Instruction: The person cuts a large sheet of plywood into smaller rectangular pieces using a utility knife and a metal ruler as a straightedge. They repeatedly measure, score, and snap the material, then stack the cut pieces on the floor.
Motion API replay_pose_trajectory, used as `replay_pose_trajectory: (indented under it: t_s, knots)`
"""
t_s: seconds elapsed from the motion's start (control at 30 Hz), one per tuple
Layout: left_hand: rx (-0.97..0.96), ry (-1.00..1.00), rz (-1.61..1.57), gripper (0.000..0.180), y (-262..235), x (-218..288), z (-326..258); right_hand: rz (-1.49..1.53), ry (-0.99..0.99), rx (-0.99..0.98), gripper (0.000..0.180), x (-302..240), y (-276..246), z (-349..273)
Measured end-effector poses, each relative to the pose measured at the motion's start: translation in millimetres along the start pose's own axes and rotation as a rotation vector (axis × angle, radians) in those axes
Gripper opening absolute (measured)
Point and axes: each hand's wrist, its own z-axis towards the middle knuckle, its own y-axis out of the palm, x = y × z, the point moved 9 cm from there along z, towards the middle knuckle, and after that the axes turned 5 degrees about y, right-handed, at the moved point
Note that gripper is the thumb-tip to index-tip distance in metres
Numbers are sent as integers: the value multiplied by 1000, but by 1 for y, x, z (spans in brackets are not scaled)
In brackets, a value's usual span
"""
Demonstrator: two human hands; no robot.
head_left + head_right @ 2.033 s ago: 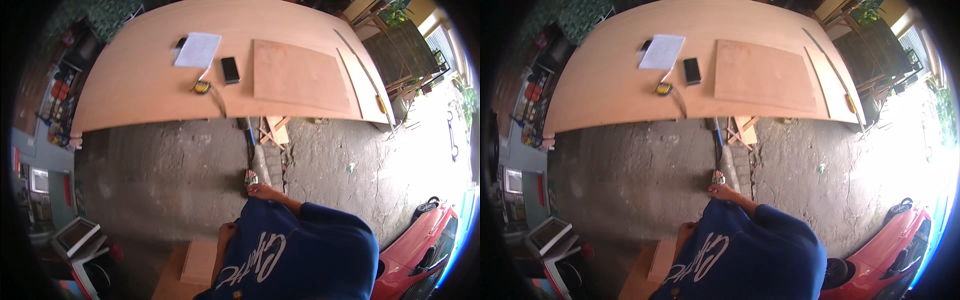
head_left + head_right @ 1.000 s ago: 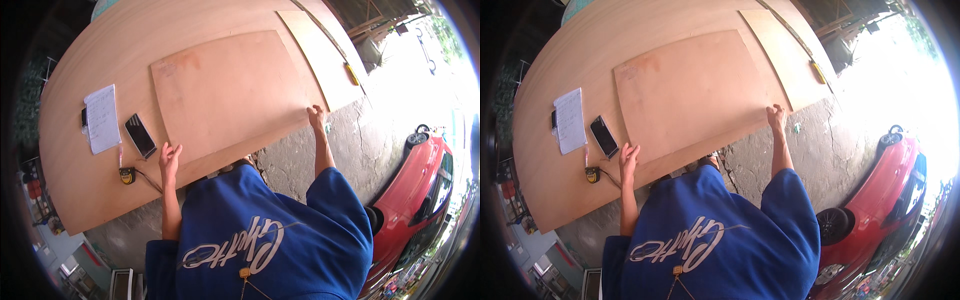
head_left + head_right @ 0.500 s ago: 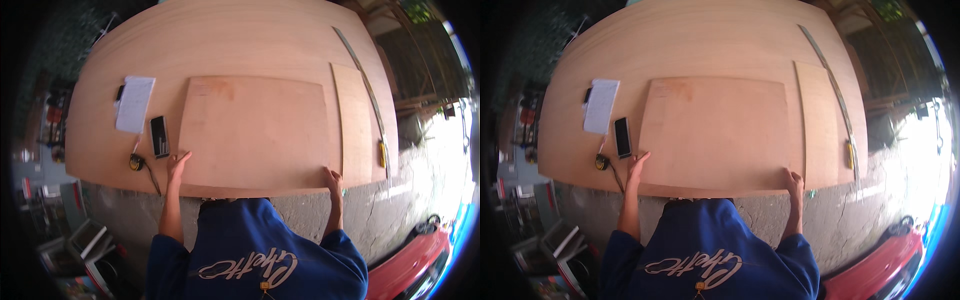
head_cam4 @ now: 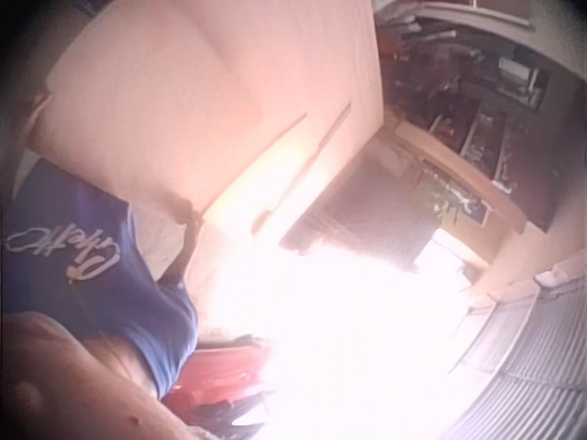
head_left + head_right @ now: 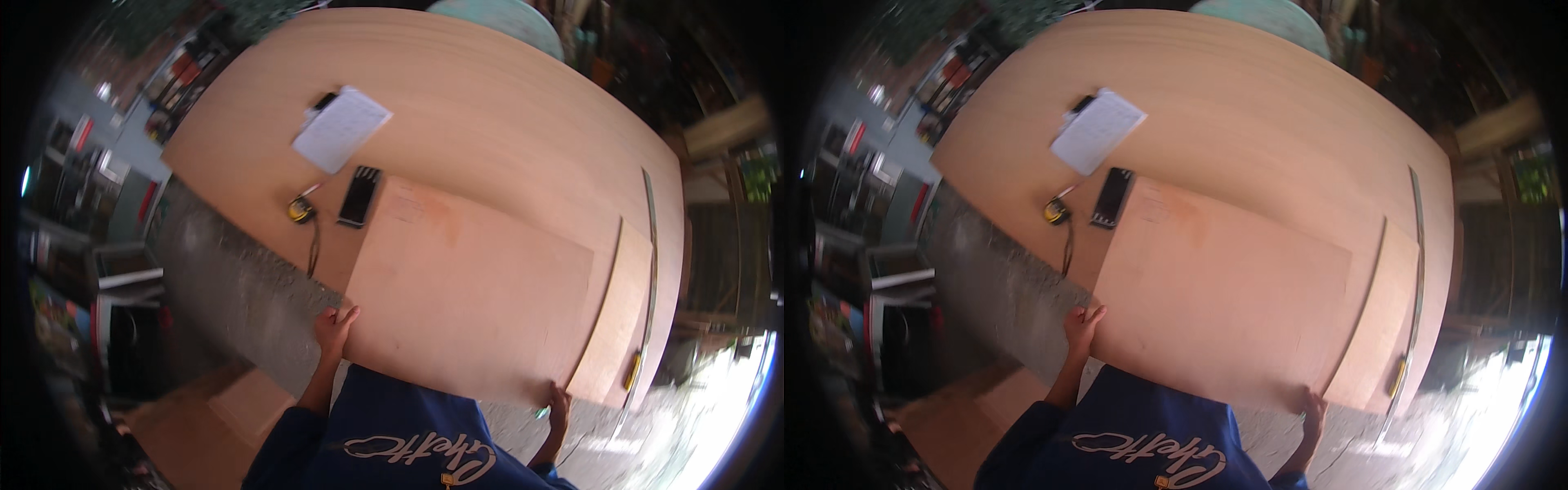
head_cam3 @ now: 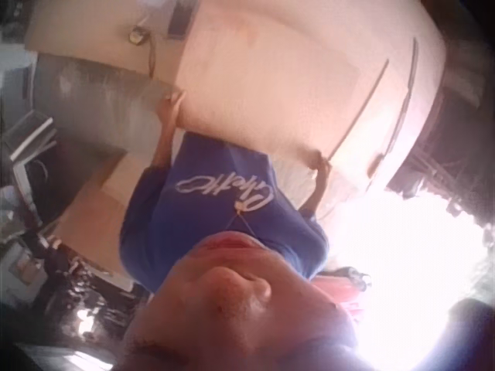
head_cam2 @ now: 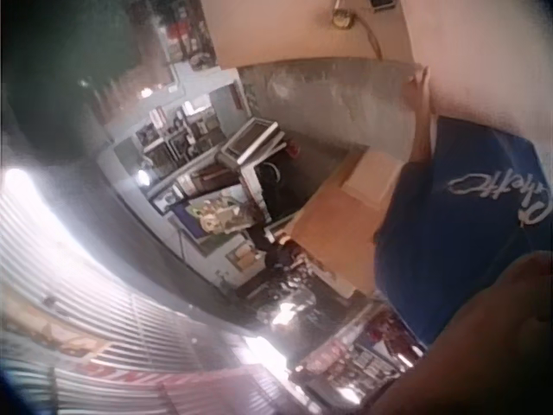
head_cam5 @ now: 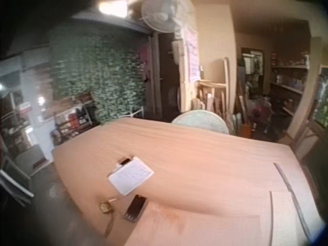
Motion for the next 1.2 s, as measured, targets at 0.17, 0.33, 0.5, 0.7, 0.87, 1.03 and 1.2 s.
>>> replay_pose_trajectory:
  t_s: [0.17, 0.33, 0.5, 0.7, 0.87, 1.03, 1.2]
  knots:
    - [96, -31, 118, 50, -51, -27, -37, 287, 156, -254, 35, 24, 56, 2]
    - [43, -255, 51, 61, -96, -75, -95, 511, 222, -445, 36, 28, 203, -22]
    - [162, -336, -93, 56, -149, -116, -154, 500, 266, -559, 39, 38, 275, -69]
    - [243, -353, -281, 58, -160, -132, -195, 451, 275, -653, 42, 47, 284, -86]
    - [224, -394, -394, 58, -132, -134, -210, 449, 266, -681, 44, 51, 267, -94]
    - [176, -504, -337, 58, -83, -166, -243, 420, 282, -715, 47, 65, 241, -95]
    - [175, -499, -317, 67, -47, -186, -267, 408, 327, -775, 51, 92, 198, -90]
